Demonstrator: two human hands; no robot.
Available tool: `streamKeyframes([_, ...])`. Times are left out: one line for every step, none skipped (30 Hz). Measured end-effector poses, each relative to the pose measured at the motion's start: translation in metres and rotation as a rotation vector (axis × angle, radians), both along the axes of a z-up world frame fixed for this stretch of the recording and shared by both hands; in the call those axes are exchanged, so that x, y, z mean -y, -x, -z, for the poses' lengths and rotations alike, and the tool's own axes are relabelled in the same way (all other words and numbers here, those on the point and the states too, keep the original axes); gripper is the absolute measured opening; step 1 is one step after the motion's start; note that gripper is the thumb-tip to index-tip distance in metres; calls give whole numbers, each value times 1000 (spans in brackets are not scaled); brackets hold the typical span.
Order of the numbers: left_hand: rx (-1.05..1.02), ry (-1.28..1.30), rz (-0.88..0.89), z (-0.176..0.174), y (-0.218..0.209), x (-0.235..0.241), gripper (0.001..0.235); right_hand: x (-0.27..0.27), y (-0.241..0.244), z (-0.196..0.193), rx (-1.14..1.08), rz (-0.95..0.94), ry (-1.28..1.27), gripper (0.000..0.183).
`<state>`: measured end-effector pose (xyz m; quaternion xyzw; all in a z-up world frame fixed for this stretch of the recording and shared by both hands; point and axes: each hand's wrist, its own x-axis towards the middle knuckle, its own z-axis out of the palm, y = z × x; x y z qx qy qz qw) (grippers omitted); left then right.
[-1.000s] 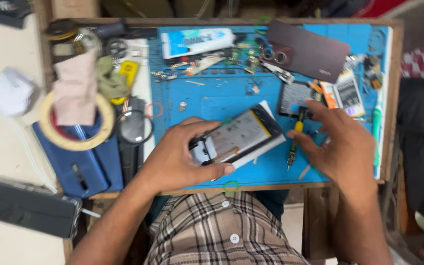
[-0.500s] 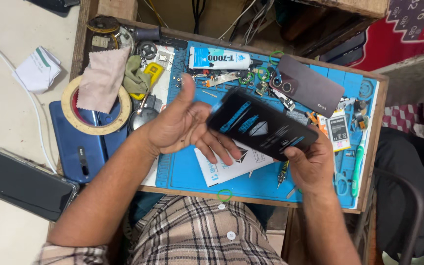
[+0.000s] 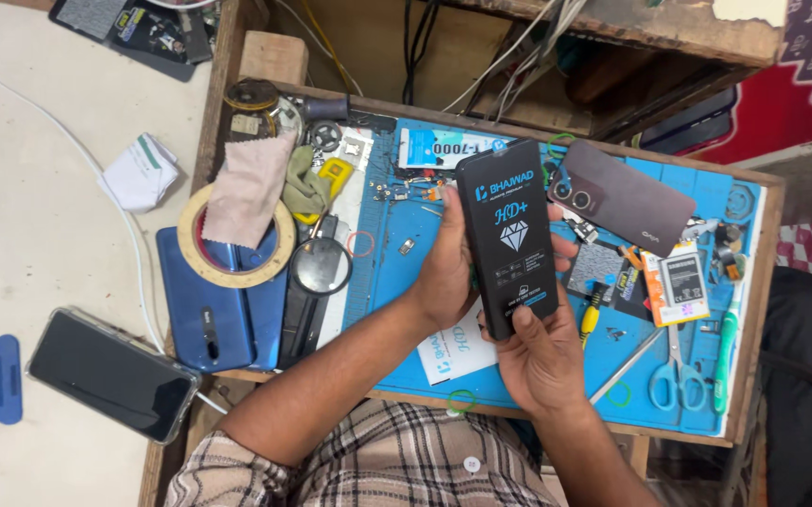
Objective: The person navigates a smartphone screen, then uses a screwdriver to remove screws from a disassembled phone on a blue mat. They handle a phone battery and a screen protector, placing items on the workbench.
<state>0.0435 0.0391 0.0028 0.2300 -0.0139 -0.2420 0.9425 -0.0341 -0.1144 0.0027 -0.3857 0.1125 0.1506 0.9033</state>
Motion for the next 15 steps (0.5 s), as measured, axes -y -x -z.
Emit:
streamKeyframes([-10, 7, -12, 1, -1, -2, 108, -2, -2, 2, 21, -10, 4, 44])
streamKeyframes([-21, 14, -24, 2, 0, -4, 108, -4, -3, 4, 42, -20, 9, 42])
streamKeyframes([-29, 23, -39, 4, 0, -5, 109, -7, -4, 6, 31, -15, 19, 43])
streamKeyframes([-40, 41, -49, 6, 1, -6, 109, -10, -4, 7, 19, -11, 29, 44])
streamKeyframes([-48, 60, -58, 8, 1, -7, 110, -13, -5, 8, 12, -7, 40, 44])
streamKeyframes([-56, 79, -68, 10, 2, -9, 110, -17, -5, 9, 22, -12, 56, 44])
streamKeyframes([-48, 66, -51, 12, 2, -10, 110, -20, -4, 10, 31, -17, 71, 43])
streamKeyframes([-41, 53, -34, 13, 1, -12, 110, -23, -3, 10, 40, -21, 87, 43])
streamKeyframes([-35, 38, -16, 14, 1, -15, 110, -25, -2, 11, 55, -32, 125, 44])
streamKeyframes([-26, 28, -3, 15, 1, -17, 110, -26, -2, 12, 71, -43, 164, 45])
streamKeyframes([-20, 17, 13, 16, 1, -19, 110, -27, 0, 13, 83, -51, 203, 46])
streamKeyframes([-14, 6, 29, 17, 1, -21, 110, -27, 1, 14, 103, -65, 230, 47])
streamKeyframes([-12, -14, 19, 17, 1, -22, 108, -28, 2, 15, 122, -74, 257, 47])
streamKeyframes([-11, -35, 9, 17, 2, -23, 107, -28, 3, 16, 141, -84, 285, 48])
streamKeyframes([-7, -55, 1, 17, 1, -23, 105, -27, 4, 16, 135, -90, 289, 48])
